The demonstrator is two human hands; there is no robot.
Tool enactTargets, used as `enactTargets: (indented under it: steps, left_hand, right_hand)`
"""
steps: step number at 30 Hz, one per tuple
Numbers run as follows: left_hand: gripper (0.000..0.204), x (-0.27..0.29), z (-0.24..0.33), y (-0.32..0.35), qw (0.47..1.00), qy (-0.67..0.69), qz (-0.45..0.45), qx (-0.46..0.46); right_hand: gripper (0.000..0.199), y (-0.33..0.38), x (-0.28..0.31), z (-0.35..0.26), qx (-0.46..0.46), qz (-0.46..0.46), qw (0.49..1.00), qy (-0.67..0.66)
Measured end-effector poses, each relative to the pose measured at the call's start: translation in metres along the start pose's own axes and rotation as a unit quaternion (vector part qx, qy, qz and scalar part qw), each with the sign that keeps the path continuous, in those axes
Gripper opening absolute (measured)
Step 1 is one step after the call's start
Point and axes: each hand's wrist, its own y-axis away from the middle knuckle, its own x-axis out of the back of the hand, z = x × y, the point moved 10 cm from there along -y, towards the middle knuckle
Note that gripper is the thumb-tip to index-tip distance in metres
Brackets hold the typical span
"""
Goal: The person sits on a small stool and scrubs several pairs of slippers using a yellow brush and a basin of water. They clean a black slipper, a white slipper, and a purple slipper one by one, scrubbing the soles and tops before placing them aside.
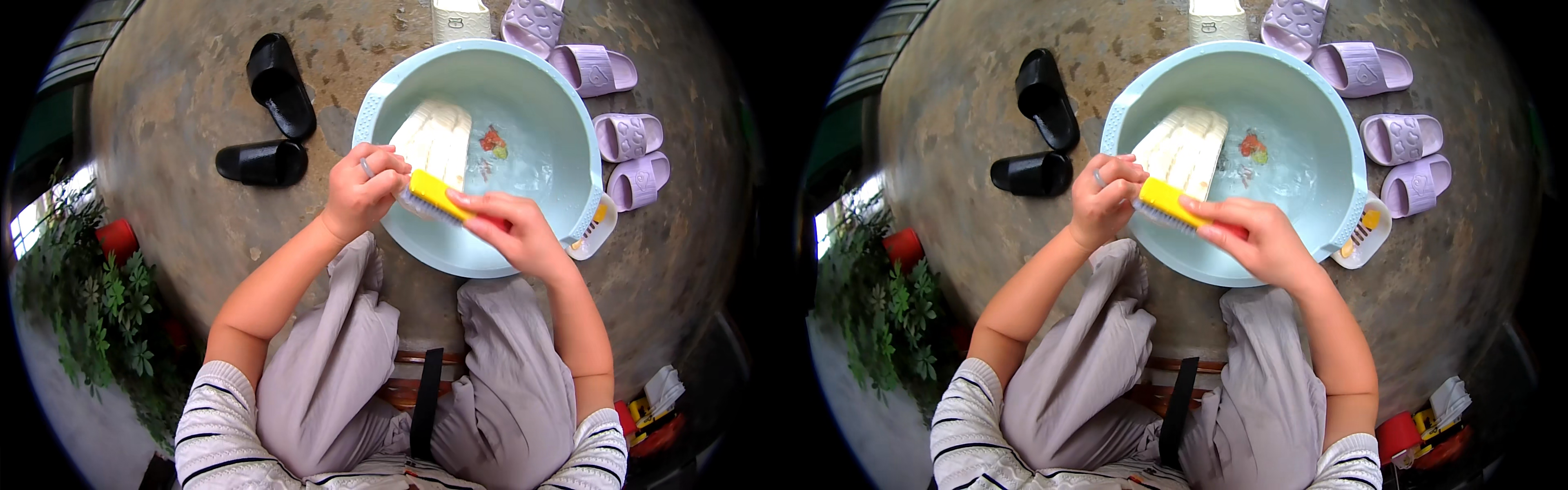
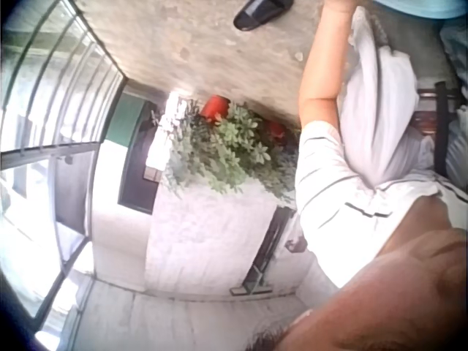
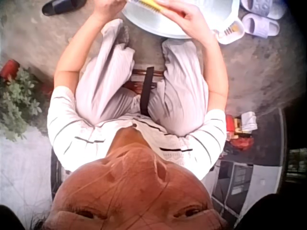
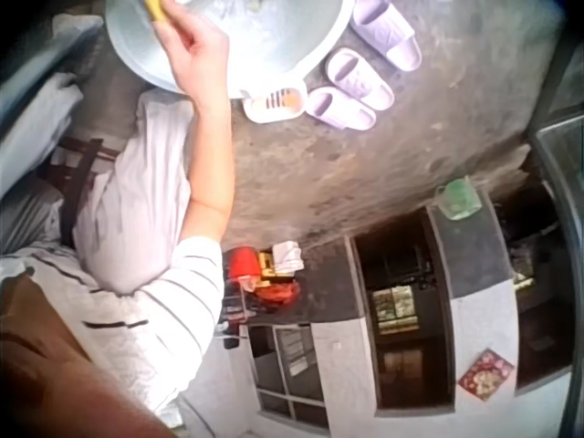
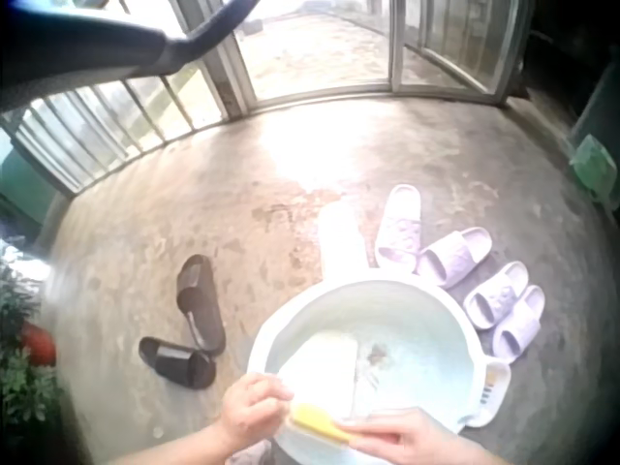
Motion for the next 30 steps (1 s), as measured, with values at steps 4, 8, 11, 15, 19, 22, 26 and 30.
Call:
enactTargets:
  steps: [4,8,11,15,19,22,26,30]
  left_hand:
    - [0.026,-0.006,-0.008,0.006,0.999,0.017,0.024,0.041]
    - [0.024,-0.001,-0.014,0.010,0.999,-0.012,0.010,0.044]
    - [0.021,-0.011,-0.007,0.019,0.998,-0.030,-0.052,0.013]
    - [0.017,-0.013,0.001,0.027,0.996,-0.064,-0.063,-0.010]
    - [0.013,-0.027,0.006,0.033,0.994,-0.065,-0.079,-0.048]
    - [0.013,-0.024,0.001,0.031,0.993,-0.079,-0.078,-0.036]
    - [0.019,-0.029,-0.001,0.039,0.996,-0.060,-0.066,-0.012]
    - [0.026,-0.017,-0.006,0.036,0.998,-0.050,-0.025,0.025]
  right_hand:
    - [0.037,-0.021,0.044,0.102,-0.102,0.231,0.947,0.196]
    - [0.035,-0.026,0.000,0.059,0.041,0.176,0.981,0.074]
    - [0.036,-0.039,0.006,0.073,-0.039,0.175,0.962,0.204]
    - [0.034,-0.035,-0.025,0.025,0.076,0.110,0.985,0.110]
    - [0.037,-0.042,0.009,0.086,-0.023,0.204,0.942,0.265]
    - [0.032,-0.038,-0.019,0.045,0.086,0.124,0.972,0.179]
    - [0.033,-0.042,0.019,0.103,0.037,0.226,0.909,0.348]
    - [0.034,-0.039,0.077,0.138,-0.134,0.306,0.842,0.424]
